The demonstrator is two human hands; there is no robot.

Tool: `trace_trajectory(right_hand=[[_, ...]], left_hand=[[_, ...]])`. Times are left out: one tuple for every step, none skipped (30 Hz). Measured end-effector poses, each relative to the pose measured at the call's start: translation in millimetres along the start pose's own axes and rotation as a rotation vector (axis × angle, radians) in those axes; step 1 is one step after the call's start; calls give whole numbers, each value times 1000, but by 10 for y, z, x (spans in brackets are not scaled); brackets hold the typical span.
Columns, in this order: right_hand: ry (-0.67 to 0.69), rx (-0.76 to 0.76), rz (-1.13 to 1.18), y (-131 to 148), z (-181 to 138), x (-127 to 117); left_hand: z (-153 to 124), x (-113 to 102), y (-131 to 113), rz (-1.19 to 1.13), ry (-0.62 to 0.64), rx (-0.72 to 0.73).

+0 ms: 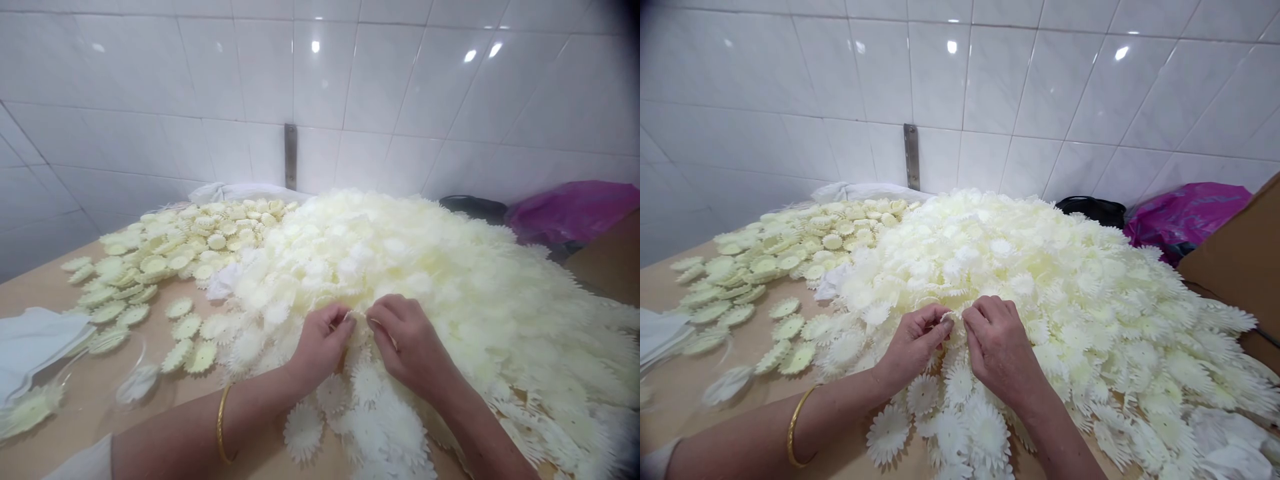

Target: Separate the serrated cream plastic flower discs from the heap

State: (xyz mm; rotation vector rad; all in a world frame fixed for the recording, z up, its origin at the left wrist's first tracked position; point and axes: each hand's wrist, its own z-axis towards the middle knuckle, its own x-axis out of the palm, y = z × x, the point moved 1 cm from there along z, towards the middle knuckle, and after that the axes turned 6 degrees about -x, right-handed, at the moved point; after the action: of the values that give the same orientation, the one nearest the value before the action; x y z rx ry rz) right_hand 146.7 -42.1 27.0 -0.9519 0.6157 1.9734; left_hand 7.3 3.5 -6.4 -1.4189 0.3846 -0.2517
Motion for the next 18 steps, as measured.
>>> trace_trajectory(right_hand=[[-15, 3, 14, 3, 0, 7], [-31, 7, 25, 4, -2, 15], [-51, 13, 32, 4, -4, 22], [-74, 21, 39, 3, -8, 27], [-103, 31, 50, 3, -11, 30], [-133, 42, 67, 4, -15, 31], [-157, 52, 90, 7, -17, 30], [-173, 60, 119, 14, -17, 28], [-174, 64, 153, 23, -16, 26], [-160, 66, 188, 35, -12, 25], [-135, 70, 224, 47, -8, 26], [-103, 77, 261, 59, -3, 27], [-73, 87, 299, 69, 2, 28], [-49, 102, 338, 76, 7, 28], [-31, 121, 377, 81, 12, 27], [-21, 142, 416, 83, 16, 24], [-16, 163, 451, 82, 21, 20], [-16, 183, 481, 80, 25, 14]], left_hand=[[4, 3, 7, 4, 13, -11], [9, 4, 14, 4, 22, -26], [13, 5, 19, -1, 28, -45], [16, 5, 24, -13, 33, -70], [19, 4, 27, -33, 40, -100], [22, 3, 29, -60, 46, -129], [24, 2, 28, -94, 53, -154], [25, 0, 25, -132, 63, -175], [26, -2, 20, -167, 73, -193], [27, -4, 13, -198, 81, -208], [27, -6, 6, -225, 86, -222], [28, -10, 1, -247, 87, -238], [29, -13, -4, -268, 84, -252], [31, -17, -5, -288, 81, -261], [34, -22, -5, -307, 80, -265], [37, -26, -2, -325, 84, -267], [41, -30, 4, -343, 94, -267], [46, -34, 11, -359, 108, -268]])
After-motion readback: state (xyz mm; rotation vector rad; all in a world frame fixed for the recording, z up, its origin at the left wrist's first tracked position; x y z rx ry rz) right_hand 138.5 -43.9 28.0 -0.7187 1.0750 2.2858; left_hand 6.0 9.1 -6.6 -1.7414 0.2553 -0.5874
